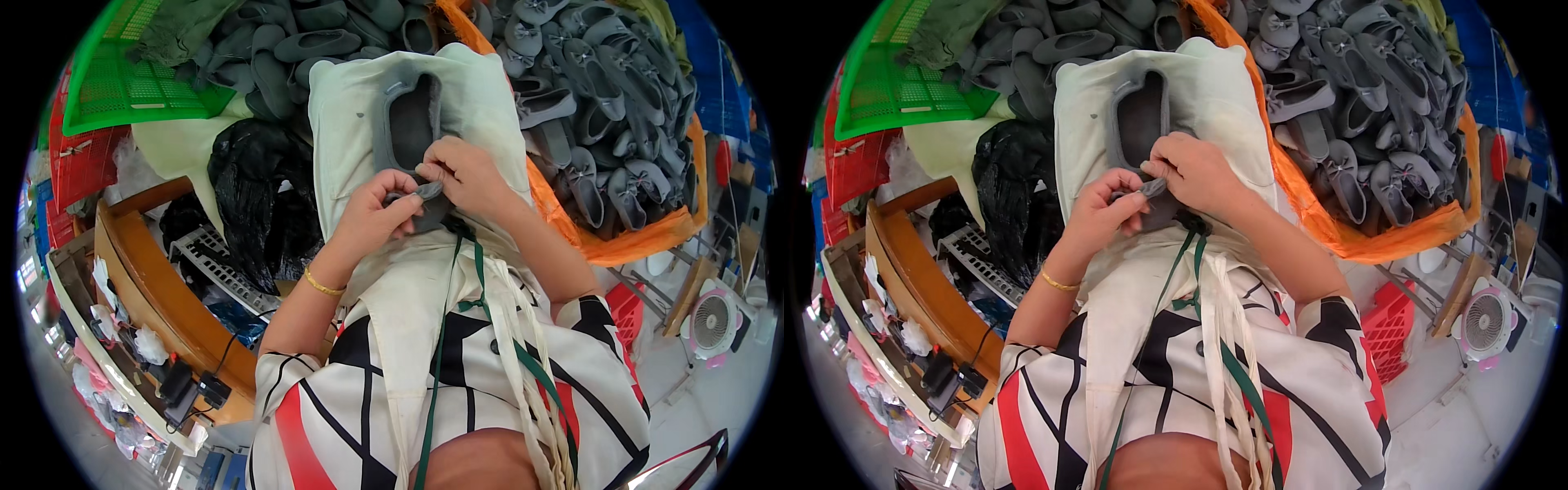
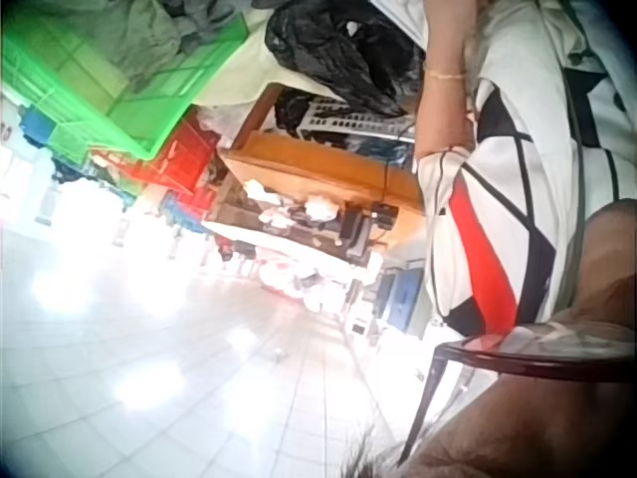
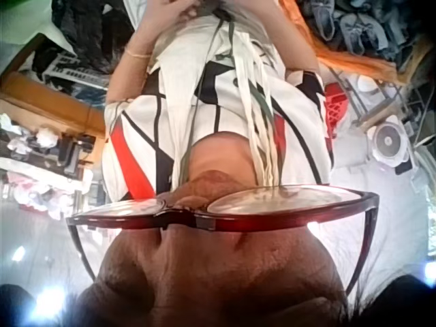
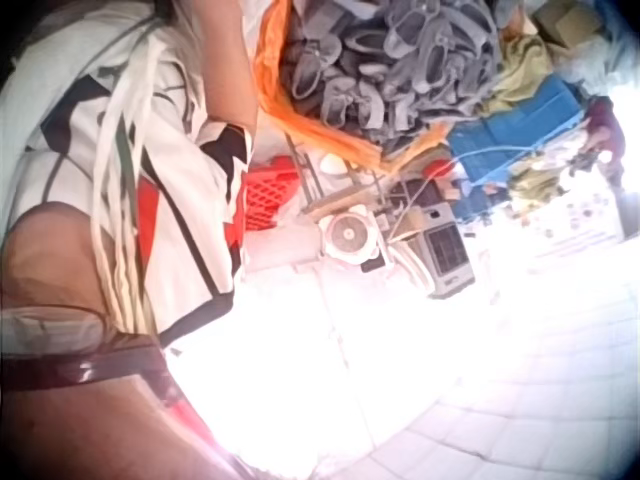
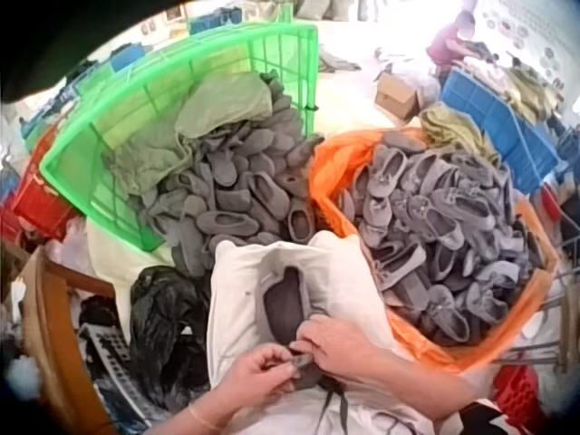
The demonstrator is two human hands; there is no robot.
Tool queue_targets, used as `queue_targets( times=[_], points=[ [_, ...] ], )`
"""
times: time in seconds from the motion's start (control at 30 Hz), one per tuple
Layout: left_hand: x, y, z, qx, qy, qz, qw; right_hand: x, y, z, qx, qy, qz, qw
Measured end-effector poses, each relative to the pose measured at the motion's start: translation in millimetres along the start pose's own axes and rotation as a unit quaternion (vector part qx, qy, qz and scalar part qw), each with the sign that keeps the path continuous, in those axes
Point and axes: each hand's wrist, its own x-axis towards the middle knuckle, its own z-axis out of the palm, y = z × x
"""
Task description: The person sews a decorative bow onto a grey slip-on shoe using a needle and thread. They repeatedly insert the needle into the shoe fabric and pull the thread through to secure the bow, handling the materials with both hands.
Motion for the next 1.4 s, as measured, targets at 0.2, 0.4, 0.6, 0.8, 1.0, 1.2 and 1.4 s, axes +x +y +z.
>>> queue_targets(
  times=[0.2,0.4,0.6,0.8,1.0,1.2,1.4],
  points=[
    [-5.1,-11.2,-2.1,0.114,0.061,0.057,0.990,-17.2,-6.4,19.4,0.302,-0.034,0.224,0.926],
    [-7.8,-9.0,5.3,0.123,0.069,0.067,0.988,-26.5,-29.4,1.1,0.076,0.095,-0.032,0.992],
    [-8.9,-18.4,3.1,0.129,0.051,0.094,0.986,-28.1,-36.1,13.0,-0.077,0.150,-0.249,0.954],
    [-16.6,-26.0,3.1,0.314,0.053,0.215,0.923,-35.0,-54.9,-10.2,0.173,0.100,-0.078,0.977],
    [-18.2,-20.8,5.3,0.440,0.071,0.324,0.834,-49.3,-34.4,-10.0,0.565,0.004,0.148,0.812],
    [-13.9,-25.0,4.3,0.448,0.102,0.350,0.816,-72.8,-35.5,-37.4,0.602,0.046,0.123,0.788],
    [-13.4,-28.7,1.4,0.448,0.093,0.350,0.817,-63.5,-25.8,-21.1,0.538,0.057,0.161,0.826]
  ],
)
